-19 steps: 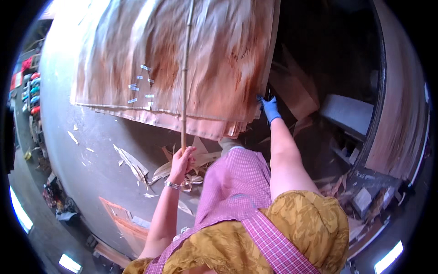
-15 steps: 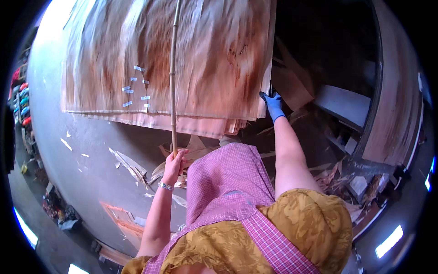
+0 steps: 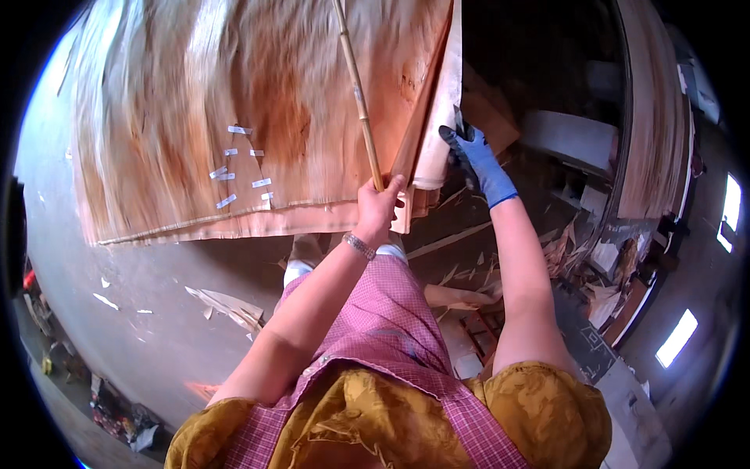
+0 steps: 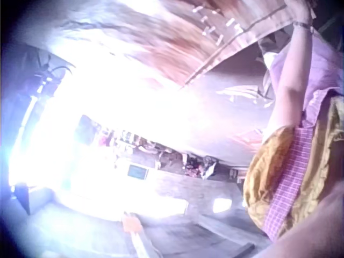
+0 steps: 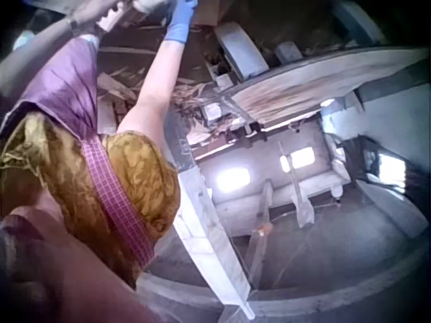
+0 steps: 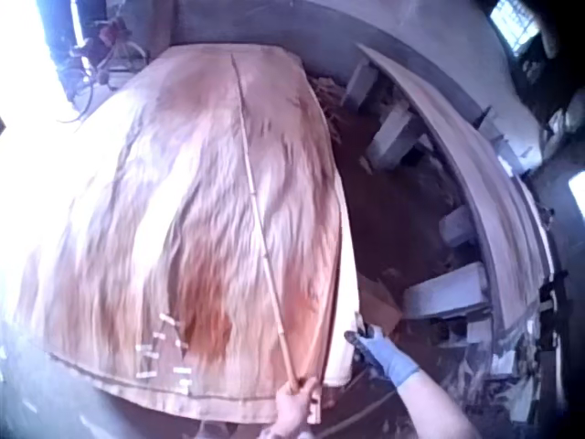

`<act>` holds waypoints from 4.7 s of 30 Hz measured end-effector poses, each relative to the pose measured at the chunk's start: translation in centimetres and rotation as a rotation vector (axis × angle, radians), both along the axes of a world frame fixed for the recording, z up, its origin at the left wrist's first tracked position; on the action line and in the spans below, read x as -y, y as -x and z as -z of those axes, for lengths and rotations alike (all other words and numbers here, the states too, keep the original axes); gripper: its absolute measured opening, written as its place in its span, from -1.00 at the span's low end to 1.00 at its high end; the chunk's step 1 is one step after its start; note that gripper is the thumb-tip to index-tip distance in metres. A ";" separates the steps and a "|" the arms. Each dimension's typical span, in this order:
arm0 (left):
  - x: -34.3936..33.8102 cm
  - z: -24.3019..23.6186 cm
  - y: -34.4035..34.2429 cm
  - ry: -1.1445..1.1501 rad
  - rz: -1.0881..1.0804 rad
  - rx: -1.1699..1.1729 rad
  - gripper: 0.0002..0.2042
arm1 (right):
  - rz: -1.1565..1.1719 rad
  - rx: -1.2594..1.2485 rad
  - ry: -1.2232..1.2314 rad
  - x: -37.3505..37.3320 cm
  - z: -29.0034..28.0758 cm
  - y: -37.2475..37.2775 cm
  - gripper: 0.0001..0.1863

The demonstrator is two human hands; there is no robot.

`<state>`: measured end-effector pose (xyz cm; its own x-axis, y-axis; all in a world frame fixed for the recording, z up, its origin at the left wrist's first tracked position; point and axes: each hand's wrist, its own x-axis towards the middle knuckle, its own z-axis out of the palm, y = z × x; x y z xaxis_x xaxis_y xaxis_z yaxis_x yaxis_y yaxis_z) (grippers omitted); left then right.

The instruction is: The person aligns and marks wood veneer sheets on a workbench, uses a stick to flip sheets, and applies tape to the wood surfaces.

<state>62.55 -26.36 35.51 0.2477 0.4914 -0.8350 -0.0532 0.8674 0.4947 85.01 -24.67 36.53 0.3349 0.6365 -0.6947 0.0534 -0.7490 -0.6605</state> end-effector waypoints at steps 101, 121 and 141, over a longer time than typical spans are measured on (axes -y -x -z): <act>1.1 -9.6 27.8 -0.273 -0.933 0.023 -0.81 | 0.279 -0.153 -0.446 12.2 -27.8 1.0 -0.65; -6.3 10.9 13.7 -0.470 -0.765 0.298 -0.84 | 0.543 -0.019 -0.513 18.4 -11.1 -11.1 -0.72; 8.0 10.0 -11.2 -0.376 -0.603 0.101 -0.80 | 0.360 0.300 -0.424 32.3 1.6 -43.0 -0.63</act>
<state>73.75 -34.37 25.47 -0.0905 0.8170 -0.5695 -0.5309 0.4442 0.7217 128.04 -57.02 34.93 0.7202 0.6474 -0.2495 0.0756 -0.4307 -0.8993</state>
